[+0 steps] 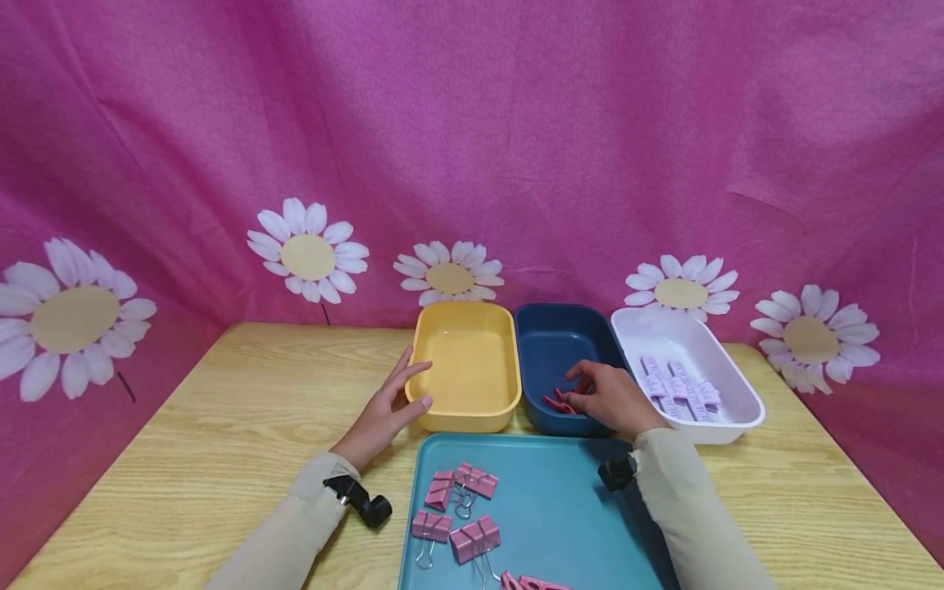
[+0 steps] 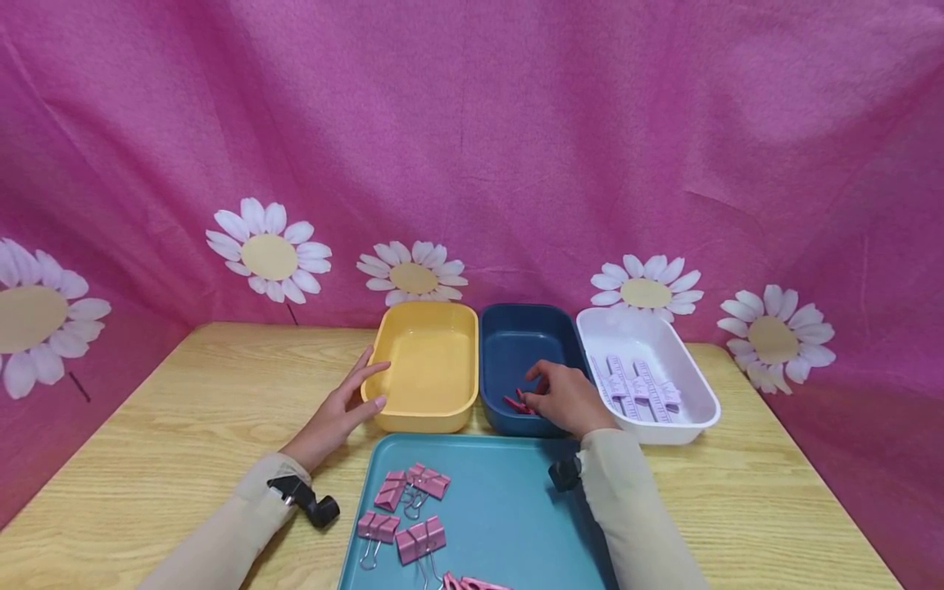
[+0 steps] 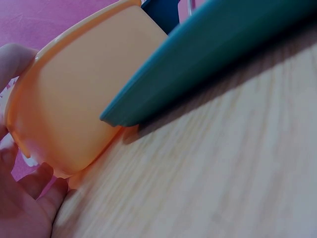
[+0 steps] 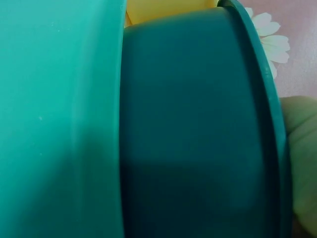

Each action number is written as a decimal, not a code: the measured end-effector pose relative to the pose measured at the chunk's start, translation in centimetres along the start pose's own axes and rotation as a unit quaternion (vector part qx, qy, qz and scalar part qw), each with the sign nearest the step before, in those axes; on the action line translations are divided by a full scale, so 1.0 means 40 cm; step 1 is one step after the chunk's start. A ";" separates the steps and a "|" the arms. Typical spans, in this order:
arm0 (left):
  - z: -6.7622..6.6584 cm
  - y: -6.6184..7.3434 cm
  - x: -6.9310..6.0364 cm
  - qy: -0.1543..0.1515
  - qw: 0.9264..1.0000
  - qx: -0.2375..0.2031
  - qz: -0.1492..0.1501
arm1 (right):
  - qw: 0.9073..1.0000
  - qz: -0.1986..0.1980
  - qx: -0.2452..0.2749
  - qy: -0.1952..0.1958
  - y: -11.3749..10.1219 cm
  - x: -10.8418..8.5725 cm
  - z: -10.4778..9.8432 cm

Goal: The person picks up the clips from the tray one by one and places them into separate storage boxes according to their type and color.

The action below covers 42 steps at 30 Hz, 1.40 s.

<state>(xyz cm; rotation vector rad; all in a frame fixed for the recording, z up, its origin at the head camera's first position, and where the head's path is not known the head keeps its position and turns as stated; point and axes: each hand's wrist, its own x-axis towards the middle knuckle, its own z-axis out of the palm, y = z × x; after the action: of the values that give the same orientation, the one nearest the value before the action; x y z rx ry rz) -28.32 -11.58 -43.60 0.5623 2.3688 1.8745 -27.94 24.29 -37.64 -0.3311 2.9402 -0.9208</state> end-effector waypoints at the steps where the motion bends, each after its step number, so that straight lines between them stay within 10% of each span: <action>1: 0.000 0.000 0.000 0.001 1.000 0.001 -0.002 | 1.000 0.002 0.000 0.000 0.001 0.000 0.000; 42: 0.000 0.014 -0.006 -0.002 1.000 -0.007 -0.001 | 1.000 -0.017 0.008 0.003 0.006 -0.001 -0.003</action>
<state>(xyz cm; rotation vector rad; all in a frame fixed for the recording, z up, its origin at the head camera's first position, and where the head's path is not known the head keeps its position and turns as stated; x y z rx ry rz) -27.96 -11.53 -43.09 0.5612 2.3517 1.8862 -27.95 24.56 -37.67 -0.3803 2.9390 -0.9509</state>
